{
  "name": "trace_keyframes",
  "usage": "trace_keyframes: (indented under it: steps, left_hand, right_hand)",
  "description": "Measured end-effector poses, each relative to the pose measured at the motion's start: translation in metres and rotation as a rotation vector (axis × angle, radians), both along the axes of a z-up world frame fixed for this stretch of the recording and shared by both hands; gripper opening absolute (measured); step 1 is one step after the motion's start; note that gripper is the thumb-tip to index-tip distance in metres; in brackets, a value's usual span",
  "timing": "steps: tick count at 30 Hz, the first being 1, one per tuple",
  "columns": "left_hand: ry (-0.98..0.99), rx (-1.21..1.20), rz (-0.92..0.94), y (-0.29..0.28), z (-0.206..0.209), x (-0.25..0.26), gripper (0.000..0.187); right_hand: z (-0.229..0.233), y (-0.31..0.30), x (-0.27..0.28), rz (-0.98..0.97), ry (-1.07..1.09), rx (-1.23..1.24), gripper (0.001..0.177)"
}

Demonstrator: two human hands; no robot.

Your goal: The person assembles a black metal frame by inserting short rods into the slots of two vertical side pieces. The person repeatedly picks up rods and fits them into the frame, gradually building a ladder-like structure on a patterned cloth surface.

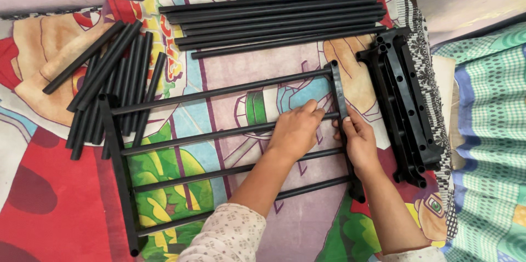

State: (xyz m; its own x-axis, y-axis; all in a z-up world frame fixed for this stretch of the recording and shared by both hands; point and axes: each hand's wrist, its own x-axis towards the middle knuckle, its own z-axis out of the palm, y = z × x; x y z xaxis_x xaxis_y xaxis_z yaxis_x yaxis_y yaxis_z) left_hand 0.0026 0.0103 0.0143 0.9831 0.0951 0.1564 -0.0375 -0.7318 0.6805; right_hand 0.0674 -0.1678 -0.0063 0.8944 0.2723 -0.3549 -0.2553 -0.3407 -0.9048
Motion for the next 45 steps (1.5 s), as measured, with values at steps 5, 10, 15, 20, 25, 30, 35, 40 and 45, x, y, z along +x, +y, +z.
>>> trace_keyframes:
  steps: [5, 10, 15, 20, 25, 30, 35, 40, 45]
  left_hand:
    - [0.022, -0.02, -0.009, 0.001, 0.001, 0.001, 0.026]
    - [0.016, -0.025, -0.025, 0.003, 0.003, 0.002, 0.026]
    - [0.038, -0.033, -0.019, 0.002, 0.002, 0.001, 0.024]
    - [0.031, 0.009, -0.034, 0.001, 0.006, 0.001, 0.027]
    - [0.007, 0.042, -0.053, 0.001, 0.017, -0.004, 0.031]
    - [-0.132, 0.087, -0.02, 0.0, 0.04, -0.014, 0.039]
    - [-0.219, 0.168, -0.074, 0.003, 0.059, -0.022, 0.029]
    - [-0.276, 0.267, -0.083, -0.001, 0.076, -0.025, 0.016]
    - [-0.167, 0.096, -0.088, 0.006, 0.091, -0.026, 0.041]
  right_hand:
    - [0.004, 0.001, -0.001, 0.0, 0.009, 0.003, 0.045]
    - [0.004, 0.001, 0.0, 0.015, -0.001, -0.008, 0.044]
    - [0.0, -0.002, 0.0, 0.037, -0.035, 0.001, 0.043]
    - [0.001, 0.0, -0.002, 0.077, -0.099, -0.059, 0.044]
    - [0.02, -0.004, -0.008, 0.072, -0.018, 0.104, 0.05]
    - [0.053, -0.004, -0.011, 0.094, -0.011, 0.151, 0.052]
    - [0.083, -0.004, -0.013, 0.083, 0.066, 0.245, 0.051]
    - [0.092, -0.004, -0.016, -0.007, 0.123, 0.185, 0.05]
    - [0.081, -0.007, -0.022, 0.08, -0.026, 0.26, 0.052]
